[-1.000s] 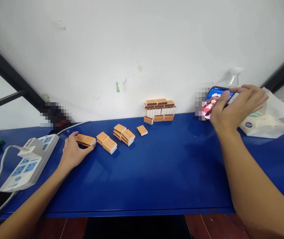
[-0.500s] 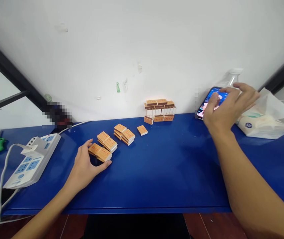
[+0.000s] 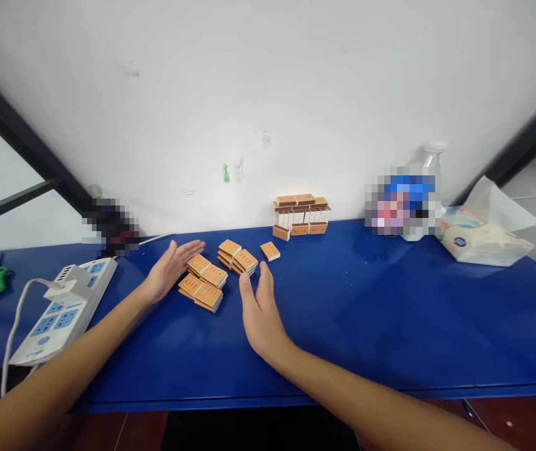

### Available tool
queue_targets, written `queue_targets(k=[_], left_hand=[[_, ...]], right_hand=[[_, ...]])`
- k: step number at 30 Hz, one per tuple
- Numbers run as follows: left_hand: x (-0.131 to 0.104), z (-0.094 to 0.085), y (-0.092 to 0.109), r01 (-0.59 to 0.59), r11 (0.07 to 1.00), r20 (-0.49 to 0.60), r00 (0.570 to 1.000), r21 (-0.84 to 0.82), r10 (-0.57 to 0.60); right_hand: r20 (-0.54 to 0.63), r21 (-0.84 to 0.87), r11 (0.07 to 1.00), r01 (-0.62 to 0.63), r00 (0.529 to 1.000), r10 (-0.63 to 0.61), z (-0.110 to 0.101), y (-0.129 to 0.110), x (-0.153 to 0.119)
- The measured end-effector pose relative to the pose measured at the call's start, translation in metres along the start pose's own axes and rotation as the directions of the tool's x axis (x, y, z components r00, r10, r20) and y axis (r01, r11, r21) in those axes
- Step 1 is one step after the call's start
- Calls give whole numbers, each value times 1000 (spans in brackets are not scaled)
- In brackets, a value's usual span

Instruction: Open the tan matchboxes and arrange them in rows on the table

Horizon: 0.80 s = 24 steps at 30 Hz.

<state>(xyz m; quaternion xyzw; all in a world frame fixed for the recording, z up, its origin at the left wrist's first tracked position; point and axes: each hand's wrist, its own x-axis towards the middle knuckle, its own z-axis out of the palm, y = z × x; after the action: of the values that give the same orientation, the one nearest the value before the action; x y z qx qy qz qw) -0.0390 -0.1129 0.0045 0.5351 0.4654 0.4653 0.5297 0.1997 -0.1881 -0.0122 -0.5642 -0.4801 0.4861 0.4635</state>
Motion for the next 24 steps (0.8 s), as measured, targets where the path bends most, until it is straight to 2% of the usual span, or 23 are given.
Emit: queue_targets(k=[2,4,10,17,20,24], left_hand=[[11,7,-1,-5,998,79,997,-63,10],[14,16,-3,5,994,100,995,-113,7],[1,27,-6,-27,988,60,998,-153,36],[0,43,-5,-19,989,5,1000,-147,20],[-7,56,-10,-39,989,-58,998,-143,31],[-27,77,-22,-89,994,-232,970,-68,71]], right_hand=[[-12,5,1000,-15,1000,15,13,-4,6],[-35,21,1000,-13,999,13,25,-7,15],[-113,76,995,63,992,-54,47,-2,32],[-96,103,993,56,994,-46,55,-7,40],[-88,119,989,91,993,-81,55,-4,43],[-90,149,981,126,989,-114,44,0,51]])
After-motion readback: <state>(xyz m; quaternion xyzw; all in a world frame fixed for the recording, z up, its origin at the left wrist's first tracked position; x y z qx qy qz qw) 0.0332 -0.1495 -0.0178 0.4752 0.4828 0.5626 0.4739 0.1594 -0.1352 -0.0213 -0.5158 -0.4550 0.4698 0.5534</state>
